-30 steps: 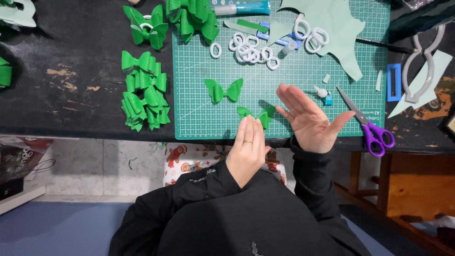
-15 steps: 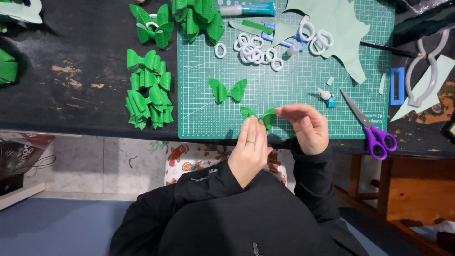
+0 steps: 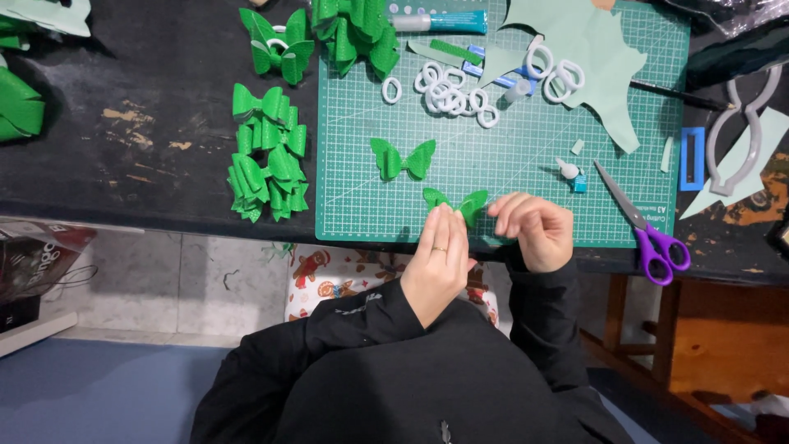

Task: Assembling and gluing green textured leather butterfly and bow accessories on a workbench.

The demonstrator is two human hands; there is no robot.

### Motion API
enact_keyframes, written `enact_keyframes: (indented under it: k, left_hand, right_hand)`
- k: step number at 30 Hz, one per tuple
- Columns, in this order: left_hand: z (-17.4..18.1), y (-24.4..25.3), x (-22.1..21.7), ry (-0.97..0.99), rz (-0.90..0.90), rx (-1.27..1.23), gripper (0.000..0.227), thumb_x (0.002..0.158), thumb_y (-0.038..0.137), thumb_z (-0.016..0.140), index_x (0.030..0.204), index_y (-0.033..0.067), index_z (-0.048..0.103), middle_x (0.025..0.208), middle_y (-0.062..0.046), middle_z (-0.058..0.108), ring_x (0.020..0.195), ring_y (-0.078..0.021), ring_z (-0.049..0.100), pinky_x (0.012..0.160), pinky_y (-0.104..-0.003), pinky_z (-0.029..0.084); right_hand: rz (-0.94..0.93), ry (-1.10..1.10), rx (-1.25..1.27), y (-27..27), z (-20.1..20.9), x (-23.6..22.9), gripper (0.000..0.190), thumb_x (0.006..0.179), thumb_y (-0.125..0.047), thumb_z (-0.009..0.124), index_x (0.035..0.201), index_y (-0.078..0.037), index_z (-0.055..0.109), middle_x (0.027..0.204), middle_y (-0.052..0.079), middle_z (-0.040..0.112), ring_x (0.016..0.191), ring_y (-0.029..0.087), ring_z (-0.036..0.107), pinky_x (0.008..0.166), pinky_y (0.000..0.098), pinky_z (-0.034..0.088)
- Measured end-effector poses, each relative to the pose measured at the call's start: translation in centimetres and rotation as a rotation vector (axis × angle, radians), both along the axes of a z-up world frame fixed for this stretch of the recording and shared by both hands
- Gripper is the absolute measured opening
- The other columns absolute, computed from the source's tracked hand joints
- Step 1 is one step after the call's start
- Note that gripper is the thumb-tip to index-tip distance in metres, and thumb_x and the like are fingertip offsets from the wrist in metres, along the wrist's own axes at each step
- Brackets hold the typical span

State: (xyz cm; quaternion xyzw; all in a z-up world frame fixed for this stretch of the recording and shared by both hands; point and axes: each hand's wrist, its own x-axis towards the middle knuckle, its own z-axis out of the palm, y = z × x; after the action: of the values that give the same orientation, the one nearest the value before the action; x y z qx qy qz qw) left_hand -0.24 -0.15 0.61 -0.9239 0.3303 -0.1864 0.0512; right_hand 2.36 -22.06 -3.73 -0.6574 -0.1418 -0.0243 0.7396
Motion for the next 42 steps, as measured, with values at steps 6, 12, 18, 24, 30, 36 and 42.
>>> enact_keyframes:
  k: [6, 12, 18, 24, 30, 36, 42]
  left_hand:
    - [-0.2, -0.1, -0.1, -0.006, 0.008, 0.002, 0.072, 0.095, 0.049, 0.061, 0.133, -0.0127, 0.062, 0.132, -0.025, 0.063, 0.132, -0.0356, 0.056, 0.123, -0.048, 0.034]
    - [0.1, -0.2, -0.3, -0.011, 0.016, 0.021, 0.072, 0.094, 0.049, 0.060, 0.132, -0.0125, 0.062, 0.132, -0.024, 0.063, 0.132, -0.0355, 0.056, 0.123, -0.048, 0.034]
    - [-0.3, -0.2, -0.4, 0.008, 0.006, -0.002, 0.069, 0.096, 0.047, 0.061, 0.131, -0.0131, 0.062, 0.131, -0.026, 0.063, 0.132, -0.0368, 0.057, 0.123, -0.049, 0.034]
    - [-0.6, -0.2, -0.5, -0.002, 0.015, -0.033, 0.068, 0.096, 0.045, 0.062, 0.132, -0.0125, 0.062, 0.132, -0.025, 0.063, 0.134, -0.0363, 0.057, 0.124, -0.049, 0.033]
    - [-0.3, 0.2, -0.6, -0.013, 0.020, -0.050, 0.070, 0.095, 0.048, 0.062, 0.132, -0.0113, 0.063, 0.132, -0.022, 0.064, 0.136, -0.0351, 0.056, 0.125, -0.048, 0.030]
    - [0.2, 0.3, -0.6, -0.026, 0.027, -0.013, 0.072, 0.094, 0.050, 0.062, 0.132, -0.0112, 0.063, 0.131, -0.021, 0.065, 0.133, -0.0350, 0.058, 0.125, -0.048, 0.029]
    - [0.4, 0.6, -0.5, -0.051, 0.002, 0.009, 0.071, 0.094, 0.049, 0.059, 0.132, -0.0114, 0.063, 0.130, -0.023, 0.066, 0.131, -0.0341, 0.060, 0.125, -0.045, 0.030]
  right_hand:
    - [-0.045, 0.026, 0.222, 0.6, 0.4, -0.2, 0.062, 0.119, -0.048, 0.033, 0.080, -0.006, 0.058, 0.081, 0.009, 0.064, 0.088, 0.025, 0.064, 0.095, 0.0399, 0.054]
    - [-0.028, 0.017, 0.132, 0.4, 0.3, -0.1, 0.057, 0.117, -0.045, 0.038, 0.082, -0.004, 0.057, 0.082, 0.011, 0.062, 0.091, 0.025, 0.062, 0.097, 0.0408, 0.053]
    - [-0.045, 0.012, 0.074, 0.4, 0.5, -0.2, 0.050, 0.117, -0.039, 0.047, 0.084, -0.003, 0.058, 0.085, 0.012, 0.064, 0.093, 0.024, 0.063, 0.098, 0.0386, 0.053]
    - [-0.060, 0.009, 0.051, 0.6, 0.5, -0.3, 0.048, 0.116, -0.038, 0.050, 0.084, -0.002, 0.058, 0.085, 0.012, 0.064, 0.092, 0.024, 0.063, 0.098, 0.0391, 0.053]
    - [-0.047, -0.004, 0.010, 0.6, 0.5, -0.4, 0.047, 0.116, -0.037, 0.051, 0.085, -0.002, 0.058, 0.086, 0.012, 0.064, 0.087, 0.022, 0.063, 0.099, 0.0391, 0.053]
    - [-0.057, -0.010, 0.015, 0.7, 0.4, -0.4, 0.046, 0.116, -0.036, 0.051, 0.085, -0.002, 0.058, 0.086, 0.012, 0.063, 0.085, 0.022, 0.063, 0.094, 0.0372, 0.053]
    - [-0.054, -0.008, -0.003, 0.9, 0.8, -0.3, 0.047, 0.116, -0.037, 0.051, 0.085, -0.002, 0.057, 0.087, 0.012, 0.064, 0.088, 0.022, 0.063, 0.096, 0.0387, 0.053]
